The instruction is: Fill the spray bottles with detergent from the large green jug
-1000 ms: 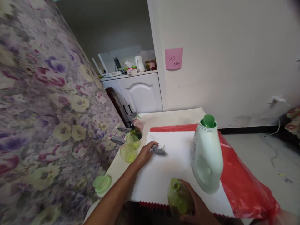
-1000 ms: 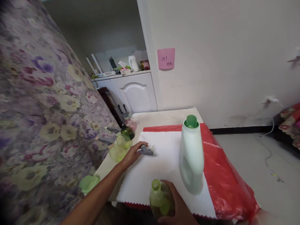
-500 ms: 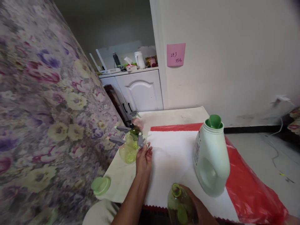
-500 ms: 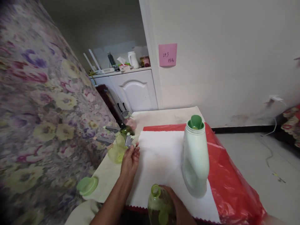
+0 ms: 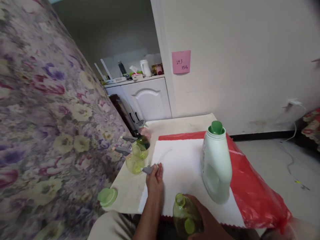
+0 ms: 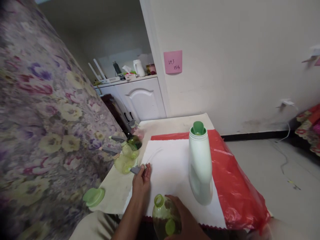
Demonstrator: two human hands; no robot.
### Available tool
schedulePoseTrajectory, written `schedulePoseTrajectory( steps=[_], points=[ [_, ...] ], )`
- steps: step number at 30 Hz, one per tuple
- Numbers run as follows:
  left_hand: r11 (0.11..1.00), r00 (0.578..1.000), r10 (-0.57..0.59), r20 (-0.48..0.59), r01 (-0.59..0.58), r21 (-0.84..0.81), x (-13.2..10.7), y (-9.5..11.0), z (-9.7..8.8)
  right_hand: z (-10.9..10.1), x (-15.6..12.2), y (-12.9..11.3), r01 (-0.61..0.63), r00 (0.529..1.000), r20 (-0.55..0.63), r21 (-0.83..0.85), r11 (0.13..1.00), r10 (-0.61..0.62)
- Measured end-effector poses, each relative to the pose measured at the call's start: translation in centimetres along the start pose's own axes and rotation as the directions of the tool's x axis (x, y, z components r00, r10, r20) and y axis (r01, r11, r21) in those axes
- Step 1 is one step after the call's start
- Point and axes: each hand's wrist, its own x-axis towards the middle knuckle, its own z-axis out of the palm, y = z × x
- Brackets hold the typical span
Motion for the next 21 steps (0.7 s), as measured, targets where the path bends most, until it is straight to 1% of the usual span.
schedulePoseTrajectory(
  steps=[3, 7, 9, 12, 14, 17, 19, 21],
  points=[
    [0.993, 1.000, 0.012, -0.028, -0.009, 0.115, 1.0, 0.6, 0.0, 0.0, 0.0, 0.1, 0.010, 1.000, 0.023, 0.006, 1.000, -0.010],
    [0.969, 0.998, 0.007, -0.055, 0.007, 0.248, 2.1, 1.5, 0.1, -0.1, 0.1, 1.1, 0.046, 0.999, 0.024, -0.026, 0.999, -0.046],
    [0.953, 0.999, -0.012, -0.047, 0.026, 0.301, 2.3, 1.8, 0.0, -0.2, 0.2, 1.6, 0.078, 0.997, -0.008, -0.050, 0.996, -0.078],
    [0.925, 0.999, -0.031, -0.037, 0.043, 0.378, 2.3, 2.2, -0.4, -0.3, 0.5, 2.0, 0.092, 0.990, -0.098, -0.078, 0.993, -0.099],
    [0.901, 0.999, -0.037, -0.033, 0.047, 0.430, 2.2, 2.5, -0.8, -0.4, 0.7, 1.9, 0.086, 0.986, -0.139, -0.080, 0.993, -0.096],
    [0.864, 1.000, -0.026, -0.005, 0.025, 0.503, 1.9, 3.0, -1.9, -0.3, 0.8, 1.6, 0.083, 0.984, -0.153, -0.050, 0.995, -0.090],
    [0.837, 1.000, 0.008, 0.028, -0.022, 0.546, 1.5, 3.4, -2.9, -0.3, 0.8, 1.5, 0.085, 0.983, -0.159, -0.034, 0.996, -0.089],
    [0.805, 0.995, 0.067, 0.073, -0.098, 0.586, 1.0, 3.6, -4.0, -0.3, 0.7, 1.6, 0.091, 0.983, -0.158, -0.022, 0.996, -0.093]
  ],
)
